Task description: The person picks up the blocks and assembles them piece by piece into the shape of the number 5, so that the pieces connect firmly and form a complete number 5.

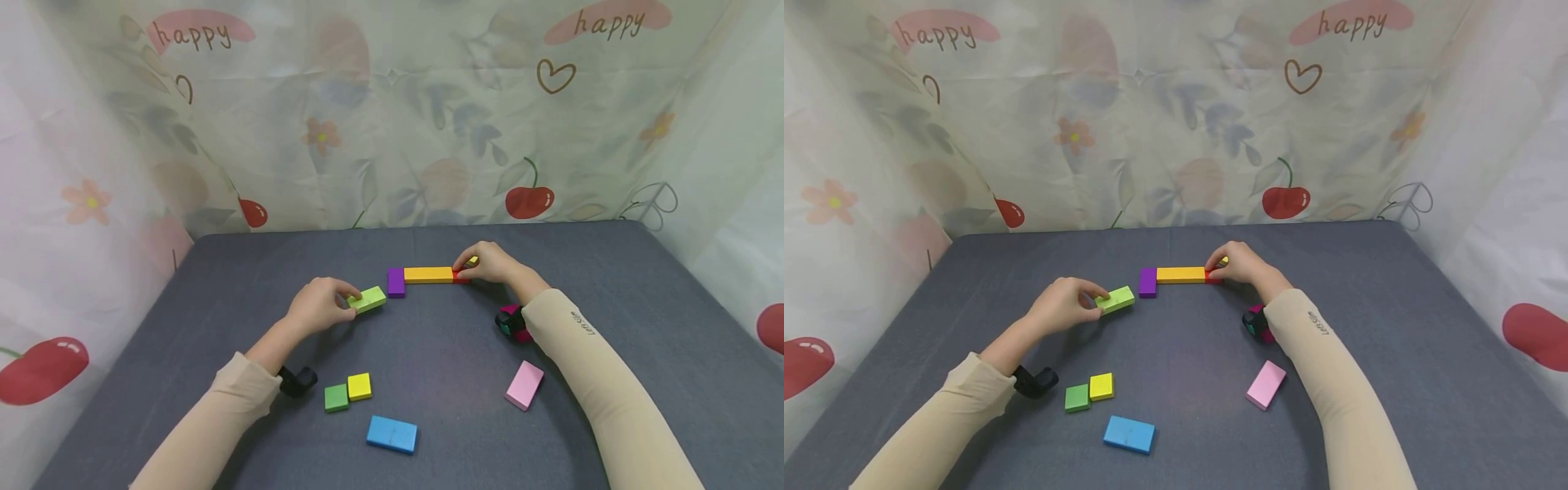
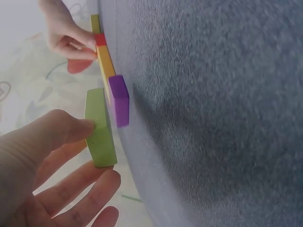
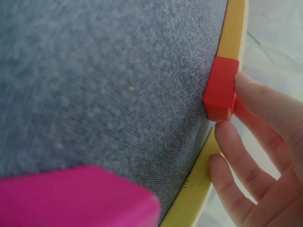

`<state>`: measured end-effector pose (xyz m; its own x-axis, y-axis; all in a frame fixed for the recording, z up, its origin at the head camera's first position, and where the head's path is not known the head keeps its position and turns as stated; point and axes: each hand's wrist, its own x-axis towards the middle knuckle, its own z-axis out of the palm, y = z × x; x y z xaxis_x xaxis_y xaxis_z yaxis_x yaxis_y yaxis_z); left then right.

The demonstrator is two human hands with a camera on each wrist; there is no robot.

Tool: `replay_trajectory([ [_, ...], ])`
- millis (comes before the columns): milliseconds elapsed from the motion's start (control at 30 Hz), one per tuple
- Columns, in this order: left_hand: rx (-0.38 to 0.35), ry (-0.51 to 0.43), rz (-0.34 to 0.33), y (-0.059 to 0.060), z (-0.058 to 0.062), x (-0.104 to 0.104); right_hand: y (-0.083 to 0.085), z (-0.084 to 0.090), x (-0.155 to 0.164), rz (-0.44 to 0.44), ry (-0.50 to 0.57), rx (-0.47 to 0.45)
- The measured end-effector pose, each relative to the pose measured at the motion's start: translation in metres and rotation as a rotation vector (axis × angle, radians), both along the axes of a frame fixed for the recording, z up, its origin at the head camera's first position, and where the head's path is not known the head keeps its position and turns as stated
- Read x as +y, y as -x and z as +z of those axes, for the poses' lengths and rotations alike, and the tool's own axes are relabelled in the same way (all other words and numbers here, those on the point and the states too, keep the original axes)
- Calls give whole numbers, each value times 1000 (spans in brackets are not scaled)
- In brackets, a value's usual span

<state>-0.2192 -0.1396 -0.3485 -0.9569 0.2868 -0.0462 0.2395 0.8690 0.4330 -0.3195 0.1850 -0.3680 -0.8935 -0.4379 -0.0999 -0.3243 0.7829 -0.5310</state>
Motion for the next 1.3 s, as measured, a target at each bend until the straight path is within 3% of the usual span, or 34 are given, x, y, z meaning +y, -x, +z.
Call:
replay_trajectory([
  [800,12,88,-49,-2,-6,24,-1,1,1,-1,-7,4],
  [1300,0,152,-43,0,-8,35,-2,2,-1,6,1,8],
])
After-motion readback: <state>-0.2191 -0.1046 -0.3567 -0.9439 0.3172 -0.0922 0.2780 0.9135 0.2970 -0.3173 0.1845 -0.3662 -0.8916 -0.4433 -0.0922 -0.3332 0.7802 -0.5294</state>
